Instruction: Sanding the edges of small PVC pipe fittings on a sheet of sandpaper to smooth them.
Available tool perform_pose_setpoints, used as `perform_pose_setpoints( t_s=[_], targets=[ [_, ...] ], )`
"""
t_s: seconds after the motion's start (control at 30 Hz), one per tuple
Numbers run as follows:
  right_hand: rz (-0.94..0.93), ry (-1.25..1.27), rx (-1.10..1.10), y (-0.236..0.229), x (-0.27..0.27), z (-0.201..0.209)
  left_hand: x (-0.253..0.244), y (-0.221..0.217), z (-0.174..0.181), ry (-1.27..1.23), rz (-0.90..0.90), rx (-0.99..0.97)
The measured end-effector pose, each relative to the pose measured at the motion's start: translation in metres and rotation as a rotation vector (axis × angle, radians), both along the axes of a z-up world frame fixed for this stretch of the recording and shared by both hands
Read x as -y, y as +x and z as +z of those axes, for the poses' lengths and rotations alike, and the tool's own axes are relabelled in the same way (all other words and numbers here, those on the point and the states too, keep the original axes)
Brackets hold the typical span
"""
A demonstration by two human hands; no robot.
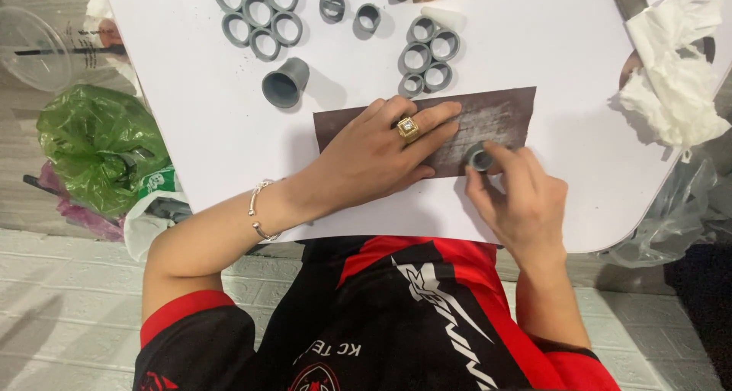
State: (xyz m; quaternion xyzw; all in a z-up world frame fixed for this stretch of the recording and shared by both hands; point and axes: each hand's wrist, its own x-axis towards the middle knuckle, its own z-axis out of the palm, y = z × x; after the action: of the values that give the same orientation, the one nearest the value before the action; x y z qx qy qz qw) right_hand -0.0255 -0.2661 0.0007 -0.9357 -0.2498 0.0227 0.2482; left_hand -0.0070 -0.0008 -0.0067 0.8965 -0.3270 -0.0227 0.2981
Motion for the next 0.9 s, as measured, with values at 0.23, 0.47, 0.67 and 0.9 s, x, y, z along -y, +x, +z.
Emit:
perform_pose_setpoints(
  t_s=[0.23, 0.47, 0.67, 0.9],
  targets=[
    [-0.001, -0.035, 0.023, 0.002, 0.013, 0.001, 0.001, -0.001, -0.004, 0.009, -0.002, 0.009],
    [0.059, -0.037, 0.027, -0.001, -0.01, 0.006, 0.001, 0.0, -0.002, 0.032, -0.009, 0.016],
    [0.022, -0.025, 0.04, 0.003, 0.011, 0.004, 0.0, -0.001, -0.003, 0.032, -0.01, 0.008],
    [0.075, -0.045, 0.037, -0.001, -0.009, 0.008, 0.002, 0.0, 0.0, 0.039, -0.004, 0.019]
  ],
)
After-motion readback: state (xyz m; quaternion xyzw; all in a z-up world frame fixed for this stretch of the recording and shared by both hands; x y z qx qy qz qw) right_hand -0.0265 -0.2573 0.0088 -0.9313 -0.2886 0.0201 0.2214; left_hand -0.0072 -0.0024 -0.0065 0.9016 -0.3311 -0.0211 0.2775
